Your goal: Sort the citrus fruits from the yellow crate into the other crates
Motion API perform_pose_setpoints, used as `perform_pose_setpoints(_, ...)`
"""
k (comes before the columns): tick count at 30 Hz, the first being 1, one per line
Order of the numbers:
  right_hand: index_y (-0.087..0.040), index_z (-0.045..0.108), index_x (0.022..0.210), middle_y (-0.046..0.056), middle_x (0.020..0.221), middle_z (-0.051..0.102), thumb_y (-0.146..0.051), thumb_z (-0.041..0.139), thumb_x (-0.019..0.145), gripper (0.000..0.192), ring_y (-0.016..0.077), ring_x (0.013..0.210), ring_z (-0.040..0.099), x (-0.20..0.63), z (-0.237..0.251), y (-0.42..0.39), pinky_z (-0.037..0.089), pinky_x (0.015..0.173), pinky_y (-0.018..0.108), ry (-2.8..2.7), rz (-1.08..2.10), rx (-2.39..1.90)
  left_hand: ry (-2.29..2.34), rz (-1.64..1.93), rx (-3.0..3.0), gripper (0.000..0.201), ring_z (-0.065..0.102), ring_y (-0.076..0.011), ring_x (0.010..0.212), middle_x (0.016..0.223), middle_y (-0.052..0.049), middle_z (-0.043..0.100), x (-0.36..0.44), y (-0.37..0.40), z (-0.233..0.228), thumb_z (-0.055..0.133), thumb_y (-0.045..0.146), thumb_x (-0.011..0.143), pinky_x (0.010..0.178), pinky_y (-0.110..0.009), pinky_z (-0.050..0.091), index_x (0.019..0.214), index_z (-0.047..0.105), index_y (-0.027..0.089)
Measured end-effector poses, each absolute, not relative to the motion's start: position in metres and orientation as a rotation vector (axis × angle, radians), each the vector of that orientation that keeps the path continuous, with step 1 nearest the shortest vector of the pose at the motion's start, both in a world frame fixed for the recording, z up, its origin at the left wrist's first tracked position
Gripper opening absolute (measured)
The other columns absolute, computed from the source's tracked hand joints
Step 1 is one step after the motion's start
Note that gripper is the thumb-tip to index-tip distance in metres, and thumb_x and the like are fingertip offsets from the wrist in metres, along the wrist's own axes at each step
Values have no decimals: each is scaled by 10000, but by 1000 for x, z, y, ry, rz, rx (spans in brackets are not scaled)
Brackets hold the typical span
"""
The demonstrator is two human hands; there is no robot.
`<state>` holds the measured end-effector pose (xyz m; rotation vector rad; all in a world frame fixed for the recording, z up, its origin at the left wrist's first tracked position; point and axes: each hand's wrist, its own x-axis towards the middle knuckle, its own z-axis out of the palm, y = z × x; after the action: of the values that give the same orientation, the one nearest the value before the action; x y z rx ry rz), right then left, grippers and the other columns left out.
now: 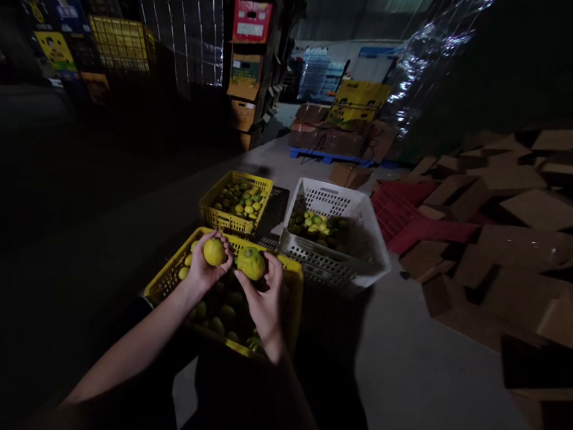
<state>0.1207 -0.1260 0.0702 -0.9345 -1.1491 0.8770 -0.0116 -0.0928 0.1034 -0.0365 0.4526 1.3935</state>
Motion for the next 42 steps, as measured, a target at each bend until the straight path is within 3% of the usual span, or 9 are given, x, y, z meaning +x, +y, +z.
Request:
perform_pose_setpoints(11,-260,566,1026,38,1107,628,-218,832,637,472,216,1068,600,114,76,-127,459,983,360,-1134,873,-845,561,1410,161,238,536,-100,509,558,-3,543,-3,-96,110,551,176,804,495,-202,437,568,549,153)
perform_pose_setpoints(18,-256,574,1046,46,1115,635,-205,830,646,478,224,1080,602,116,74,-129,455,991,369,-1189,863,-851,567,1542,312,351,544,-102,584,557,-22,532,2,-96,109,498,122,815,622,-205,453,467,536,150)
perform_pose_setpoints(25,-257,574,1052,56,1123,645,-210,826,663,465,228,1092,607,118,70,-128,465,980,379,-1239,829,-846,613,1592,343,303,572,-97,620,569,-16,562,2,-95,107,545,126,775,611,-174,443,473,570,145)
perform_pose_setpoints(32,-237,580,1038,63,1075,668,-263,834,656,459,234,1027,629,118,67,-126,499,922,400,-1249,786,-871,654,1481,221,232,503,-74,514,575,22,530,-1,-92,110,593,219,765,526,-177,414,550,541,149)
perform_pose_setpoints(37,-247,604,1006,9,992,681,-282,858,620,463,198,928,638,116,68,-126,522,862,351,-1058,1058,-895,899,1148,-76,241,521,-133,516,583,-3,554,-5,-85,98,480,318,875,483,-224,431,701,548,167)
perform_pose_setpoints(42,-249,651,955,2,1025,713,-293,795,696,300,195,998,656,119,70,-120,514,932,365,-724,1457,-745,913,1212,-188,230,530,-124,511,590,15,536,-6,-81,90,501,349,908,476,-218,469,751,522,182)
